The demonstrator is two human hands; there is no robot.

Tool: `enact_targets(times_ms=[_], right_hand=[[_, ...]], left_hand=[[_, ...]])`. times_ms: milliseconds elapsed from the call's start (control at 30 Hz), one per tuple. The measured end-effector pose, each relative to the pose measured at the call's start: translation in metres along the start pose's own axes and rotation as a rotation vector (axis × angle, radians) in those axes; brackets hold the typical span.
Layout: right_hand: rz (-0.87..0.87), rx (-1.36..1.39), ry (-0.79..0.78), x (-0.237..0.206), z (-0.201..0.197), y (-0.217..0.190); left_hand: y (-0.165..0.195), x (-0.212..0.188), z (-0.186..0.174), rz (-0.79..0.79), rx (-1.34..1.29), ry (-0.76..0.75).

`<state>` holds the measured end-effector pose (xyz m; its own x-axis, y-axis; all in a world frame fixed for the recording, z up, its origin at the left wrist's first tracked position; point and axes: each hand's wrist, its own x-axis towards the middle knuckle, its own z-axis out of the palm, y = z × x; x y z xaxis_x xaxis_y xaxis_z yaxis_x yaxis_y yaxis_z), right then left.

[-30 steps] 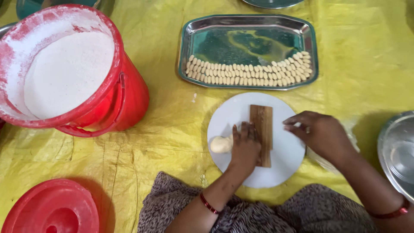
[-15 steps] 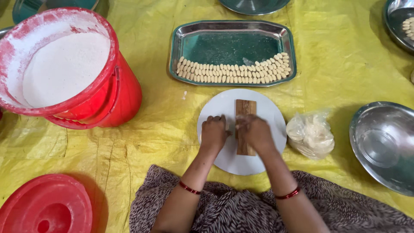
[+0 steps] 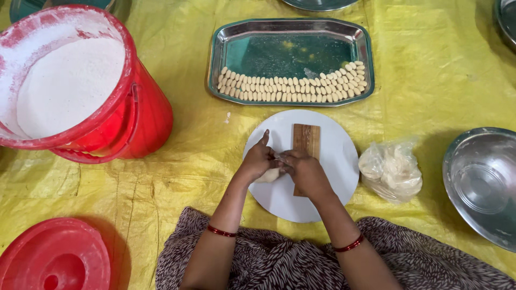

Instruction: The person rolls small pieces of dough between their palms to form uniform cylindrical shapes, then places them in neat rows on a metal tray. The process is repeated continuously with dough taken from a plastic bag.

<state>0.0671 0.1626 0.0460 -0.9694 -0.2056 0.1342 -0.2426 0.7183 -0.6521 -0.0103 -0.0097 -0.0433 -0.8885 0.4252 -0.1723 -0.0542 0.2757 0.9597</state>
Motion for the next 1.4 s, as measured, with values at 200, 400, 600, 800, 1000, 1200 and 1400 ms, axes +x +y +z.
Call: enact_targets(times_ms=[200,400,600,800,1000,1200,1400], right_hand=[[-0.072,-0.162,0.073,-0.002,0.009,0.011],[0.017,-0.158,0.120,0.001,0.004,0.006],[-0.002,0.069,-0.008,0.002,-0.010,0.003],[-0.020,-0.008,-0.061,0.002,-0.005,0.013],[0.077,-0.090,0.072,0.000,0.003,0.016],[0.170,0.000,0.060,0.002,-0.003,0.008],[0.130,0.188,-0.094,0.005,-0.015,0.000]], left_hand=[[-0.001,-0.002,-0.001,0.056,-0.004,-0.168],[0.026,-0.010,-0.002,-0.153,0.169,-0.270],[0.007,-0.002,0.001,-0.132,0.065,-0.275],[-0.004,0.002,0.001,-0.172,-0.097,-0.320],[0.017,-0.006,0.002,-0.146,-0.023,-0.338],[0.034,-0.011,0.002,-0.176,0.010,-0.274],[0.040,-0.012,-0.005,-0.065,0.094,-0.262]])
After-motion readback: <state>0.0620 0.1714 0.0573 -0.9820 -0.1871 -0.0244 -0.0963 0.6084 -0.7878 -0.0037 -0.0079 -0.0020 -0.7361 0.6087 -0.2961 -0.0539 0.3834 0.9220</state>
